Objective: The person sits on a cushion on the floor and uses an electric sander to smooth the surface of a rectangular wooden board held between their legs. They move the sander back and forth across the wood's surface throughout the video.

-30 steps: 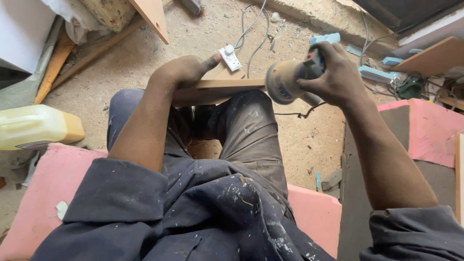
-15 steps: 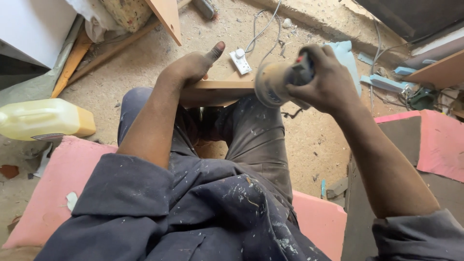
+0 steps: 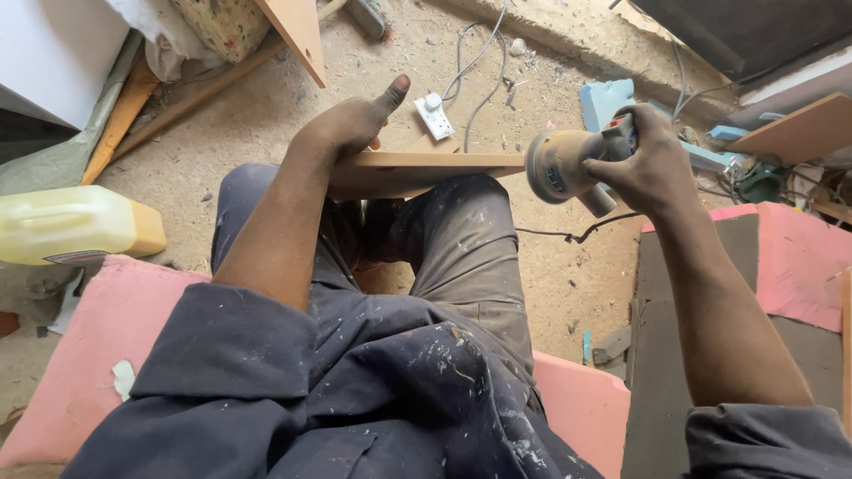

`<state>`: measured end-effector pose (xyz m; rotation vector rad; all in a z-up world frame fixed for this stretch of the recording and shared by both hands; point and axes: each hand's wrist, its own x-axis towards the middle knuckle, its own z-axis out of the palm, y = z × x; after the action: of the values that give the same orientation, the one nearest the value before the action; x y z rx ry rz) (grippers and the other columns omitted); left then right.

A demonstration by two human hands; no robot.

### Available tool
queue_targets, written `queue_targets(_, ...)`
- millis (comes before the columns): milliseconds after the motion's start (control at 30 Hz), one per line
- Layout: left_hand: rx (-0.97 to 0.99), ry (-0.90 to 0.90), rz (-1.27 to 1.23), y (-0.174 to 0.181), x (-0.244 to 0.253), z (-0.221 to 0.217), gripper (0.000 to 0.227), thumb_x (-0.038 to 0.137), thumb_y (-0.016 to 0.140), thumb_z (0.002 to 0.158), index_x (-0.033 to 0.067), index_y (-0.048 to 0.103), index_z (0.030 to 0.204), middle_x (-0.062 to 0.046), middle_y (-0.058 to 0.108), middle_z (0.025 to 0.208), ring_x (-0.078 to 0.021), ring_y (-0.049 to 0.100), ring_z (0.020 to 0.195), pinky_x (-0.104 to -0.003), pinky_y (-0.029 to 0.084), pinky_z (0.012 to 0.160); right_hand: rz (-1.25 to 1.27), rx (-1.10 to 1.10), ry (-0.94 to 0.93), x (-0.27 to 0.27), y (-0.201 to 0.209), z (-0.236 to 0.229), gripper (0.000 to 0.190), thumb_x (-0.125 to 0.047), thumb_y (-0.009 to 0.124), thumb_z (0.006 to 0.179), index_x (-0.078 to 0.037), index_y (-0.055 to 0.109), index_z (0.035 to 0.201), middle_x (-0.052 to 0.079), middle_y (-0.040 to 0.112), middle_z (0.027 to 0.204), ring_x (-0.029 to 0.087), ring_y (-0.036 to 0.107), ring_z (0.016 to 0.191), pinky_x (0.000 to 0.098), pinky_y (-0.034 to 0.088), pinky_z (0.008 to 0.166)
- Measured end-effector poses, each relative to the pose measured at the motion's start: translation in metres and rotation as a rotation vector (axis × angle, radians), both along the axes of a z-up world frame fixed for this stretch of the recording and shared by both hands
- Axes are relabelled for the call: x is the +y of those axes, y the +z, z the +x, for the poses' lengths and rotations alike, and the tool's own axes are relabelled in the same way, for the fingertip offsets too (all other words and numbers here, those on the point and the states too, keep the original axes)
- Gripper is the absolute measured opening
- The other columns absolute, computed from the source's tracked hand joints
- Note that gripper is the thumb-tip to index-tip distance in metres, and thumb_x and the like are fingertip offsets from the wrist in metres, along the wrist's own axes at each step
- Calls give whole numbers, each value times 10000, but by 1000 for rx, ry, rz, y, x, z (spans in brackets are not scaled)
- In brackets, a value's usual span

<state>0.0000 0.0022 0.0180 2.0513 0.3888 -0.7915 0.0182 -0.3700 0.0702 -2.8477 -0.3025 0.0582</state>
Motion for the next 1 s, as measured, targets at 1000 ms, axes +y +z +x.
queue_targets(1000,176,194,-1682,-92,67,14,1358,882,375,622,14,48,1614,-381,144,1633,-524,285,1491,-683,366,1135,-46,-50,517,242,44,-83,706,-483,809,769,-186,516,1339,131,496,1104,432,647,714,541,513,542)
